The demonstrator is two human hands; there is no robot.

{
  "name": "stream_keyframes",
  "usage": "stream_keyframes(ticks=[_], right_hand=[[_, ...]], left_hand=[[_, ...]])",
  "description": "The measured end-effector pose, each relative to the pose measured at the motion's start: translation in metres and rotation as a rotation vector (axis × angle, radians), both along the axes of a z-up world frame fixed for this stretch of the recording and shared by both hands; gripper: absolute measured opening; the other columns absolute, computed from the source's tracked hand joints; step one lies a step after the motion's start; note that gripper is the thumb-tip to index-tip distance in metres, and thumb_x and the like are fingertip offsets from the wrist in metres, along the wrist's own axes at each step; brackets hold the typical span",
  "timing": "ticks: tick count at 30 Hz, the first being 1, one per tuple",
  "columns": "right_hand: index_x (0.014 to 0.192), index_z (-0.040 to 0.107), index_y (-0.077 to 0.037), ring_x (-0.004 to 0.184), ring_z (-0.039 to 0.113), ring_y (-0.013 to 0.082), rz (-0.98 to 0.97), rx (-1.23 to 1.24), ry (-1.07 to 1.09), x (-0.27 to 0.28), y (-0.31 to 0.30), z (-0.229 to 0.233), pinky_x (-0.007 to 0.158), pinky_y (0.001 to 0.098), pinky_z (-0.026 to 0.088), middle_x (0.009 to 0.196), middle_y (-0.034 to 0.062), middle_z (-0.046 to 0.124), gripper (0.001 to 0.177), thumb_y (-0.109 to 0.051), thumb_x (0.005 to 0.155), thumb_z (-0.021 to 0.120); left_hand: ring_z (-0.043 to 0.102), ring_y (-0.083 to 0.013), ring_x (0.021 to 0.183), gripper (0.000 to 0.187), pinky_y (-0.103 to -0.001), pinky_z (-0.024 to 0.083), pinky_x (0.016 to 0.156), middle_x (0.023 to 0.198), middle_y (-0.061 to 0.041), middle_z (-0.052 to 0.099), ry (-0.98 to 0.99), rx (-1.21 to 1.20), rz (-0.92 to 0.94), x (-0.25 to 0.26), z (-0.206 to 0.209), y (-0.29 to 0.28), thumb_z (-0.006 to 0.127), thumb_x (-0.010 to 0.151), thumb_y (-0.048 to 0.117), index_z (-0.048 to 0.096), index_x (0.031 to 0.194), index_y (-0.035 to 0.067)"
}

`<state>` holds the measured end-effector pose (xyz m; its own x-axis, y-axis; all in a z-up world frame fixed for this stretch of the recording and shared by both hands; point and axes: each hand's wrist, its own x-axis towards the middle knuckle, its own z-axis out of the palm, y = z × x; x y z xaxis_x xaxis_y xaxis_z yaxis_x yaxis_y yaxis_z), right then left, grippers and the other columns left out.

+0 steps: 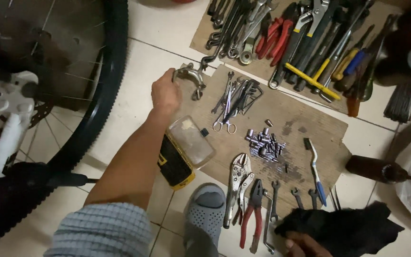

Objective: The person cleans a metal mechanical part using a spray bottle and a black cloth. They then rummage through a plastic bag containing various metal parts and tools, picking up and wiping a small metal piece with the cloth.

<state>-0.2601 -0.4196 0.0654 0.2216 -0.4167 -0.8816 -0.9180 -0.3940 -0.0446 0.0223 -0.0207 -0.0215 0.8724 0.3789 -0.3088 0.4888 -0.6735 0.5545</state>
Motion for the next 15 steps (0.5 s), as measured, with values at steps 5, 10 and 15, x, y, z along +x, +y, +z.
stream_keyframes(ticks=[5,10,15], right_hand=[[0.111,0.087,-0.008,0.089,0.078,0.0241,-0.056,0.046,-0.075,0.0,0.002,0.012,0.09,0.0297,0.055,0.106,0.0121,0.087,0.023,-0.016,0.093,0.076],[0.103,0.09,-0.002,0.072,0.069,0.0248,-0.13,0.091,-0.144,-0.008,-0.008,0.002,0.076,0.0314,0.05,0.079,0.0184,0.077,0.018,-0.011,0.093,0.078],[0.122,0.08,-0.026,0.106,0.077,0.019,0.044,0.076,0.155,0.02,-0.007,0.014,0.1,0.0333,0.054,0.118,0.0031,0.08,0.029,-0.031,0.095,0.073]], left_hand=[[0.061,-0.0328,0.108,0.04,-0.051,0.05,0.091,0.121,-0.017,0.063,-0.348,0.2,-0.086,-0.029,-0.02,-0.02,0.051,0.097,0.018,0.055,0.136,0.008],[0.067,-0.019,0.07,0.025,-0.037,0.06,0.063,0.083,-0.006,0.073,-0.626,0.113,-0.409,-0.057,0.017,-0.087,0.067,0.096,0.029,0.073,0.104,0.006],[0.071,-0.0212,0.067,0.057,-0.04,0.059,0.055,0.079,0.0,0.07,-0.152,0.353,-0.442,-0.053,-0.023,-0.117,0.076,0.084,0.064,0.067,0.104,0.012]])
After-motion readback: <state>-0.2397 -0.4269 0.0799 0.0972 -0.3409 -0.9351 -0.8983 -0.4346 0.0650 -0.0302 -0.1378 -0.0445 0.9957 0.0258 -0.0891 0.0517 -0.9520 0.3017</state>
